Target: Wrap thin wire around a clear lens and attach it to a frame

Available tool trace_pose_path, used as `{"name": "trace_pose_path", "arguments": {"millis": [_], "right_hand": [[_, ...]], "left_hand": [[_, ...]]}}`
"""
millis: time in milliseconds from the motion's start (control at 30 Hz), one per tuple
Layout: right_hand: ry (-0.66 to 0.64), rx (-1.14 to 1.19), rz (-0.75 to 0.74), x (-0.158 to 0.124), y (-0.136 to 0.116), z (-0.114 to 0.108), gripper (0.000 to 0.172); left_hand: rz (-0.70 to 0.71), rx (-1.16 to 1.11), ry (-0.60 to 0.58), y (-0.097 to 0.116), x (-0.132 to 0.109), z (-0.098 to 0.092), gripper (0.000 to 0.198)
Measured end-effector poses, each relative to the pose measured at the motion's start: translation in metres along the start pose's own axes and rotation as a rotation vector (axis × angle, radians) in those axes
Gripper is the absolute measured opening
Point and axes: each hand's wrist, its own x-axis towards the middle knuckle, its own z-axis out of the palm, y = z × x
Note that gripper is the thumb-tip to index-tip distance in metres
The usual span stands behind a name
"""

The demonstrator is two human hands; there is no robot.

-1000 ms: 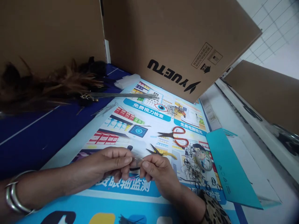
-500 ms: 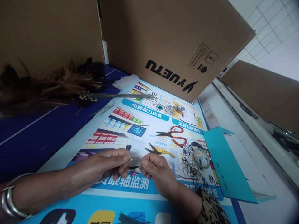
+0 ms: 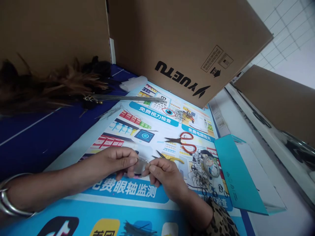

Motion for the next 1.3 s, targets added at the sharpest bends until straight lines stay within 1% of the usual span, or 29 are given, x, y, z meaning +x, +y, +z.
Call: {"name": "trace_pose_path", "arguments": {"millis": [67,133,167,233,300,400,533,633,733,833,900,967,1067,1133,1200,1233,1300], "right_hand": [[0.096,-0.151,-0.016,0.001,-0.002,0.003,0.024],[0.189,-0.372,-0.113,0.001,-0.004,0.006,0.013],[0.219,-0.492,-0.172,0.001,-0.005,0.008,0.012],[0.231,-0.699,-0.252,0.001,-0.007,0.009,0.016],[0.211,-0.832,-0.257,0.002,-0.008,0.010,0.019],[0.184,-0.914,-0.236,0.003,-0.008,0.008,0.018],[0.177,-0.940,-0.222,0.004,-0.008,0.007,0.020],[0.182,-0.980,-0.218,0.005,-0.005,0.009,0.020],[0.192,-1.027,-0.215,0.006,-0.002,0.011,0.019],[0.209,-0.987,-0.240,0.006,-0.001,0.008,0.016],[0.204,-0.914,-0.254,0.005,-0.003,0.002,0.020],[0.204,-0.865,-0.262,0.004,-0.005,-0.006,0.022],[0.187,-0.842,-0.256,0.003,-0.007,-0.014,0.026],[0.137,-0.887,-0.255,0.002,-0.005,-0.015,0.034],[0.088,-0.977,-0.272,0.002,-0.002,-0.014,0.050],[0.068,-1.024,-0.281,0.001,-0.001,-0.012,0.059],[0.048,-1.100,-0.289,0.001,0.001,-0.009,0.074]], "left_hand": [[0.019,0.114,0.043,0.000,0.003,-0.001,0.044],[0.074,0.297,0.116,-0.002,0.005,-0.002,0.039],[0.125,0.407,0.155,-0.004,0.005,-0.003,0.037],[0.262,0.620,0.221,-0.008,0.006,-0.006,0.035],[0.391,0.783,0.256,-0.013,0.007,-0.008,0.037],[0.521,0.921,0.269,-0.018,0.008,-0.011,0.038],[0.667,0.996,0.288,-0.024,0.009,-0.013,0.034],[0.736,1.081,0.299,-0.028,0.009,-0.013,0.031],[0.725,1.190,0.317,-0.029,0.008,-0.011,0.031],[0.653,1.270,0.320,-0.026,0.009,-0.012,0.034],[0.599,1.231,0.332,-0.023,0.011,-0.016,0.034],[0.553,1.129,0.328,-0.019,0.013,-0.025,0.037],[0.517,1.004,0.233,-0.014,0.011,-0.042,0.037],[0.520,0.982,0.128,-0.012,0.008,-0.053,0.032],[0.545,0.979,0.023,-0.010,0.004,-0.060,0.035],[0.565,0.976,-0.012,-0.010,0.002,-0.062,0.038],[0.605,0.981,-0.026,-0.012,-0.001,-0.062,0.044]]}}
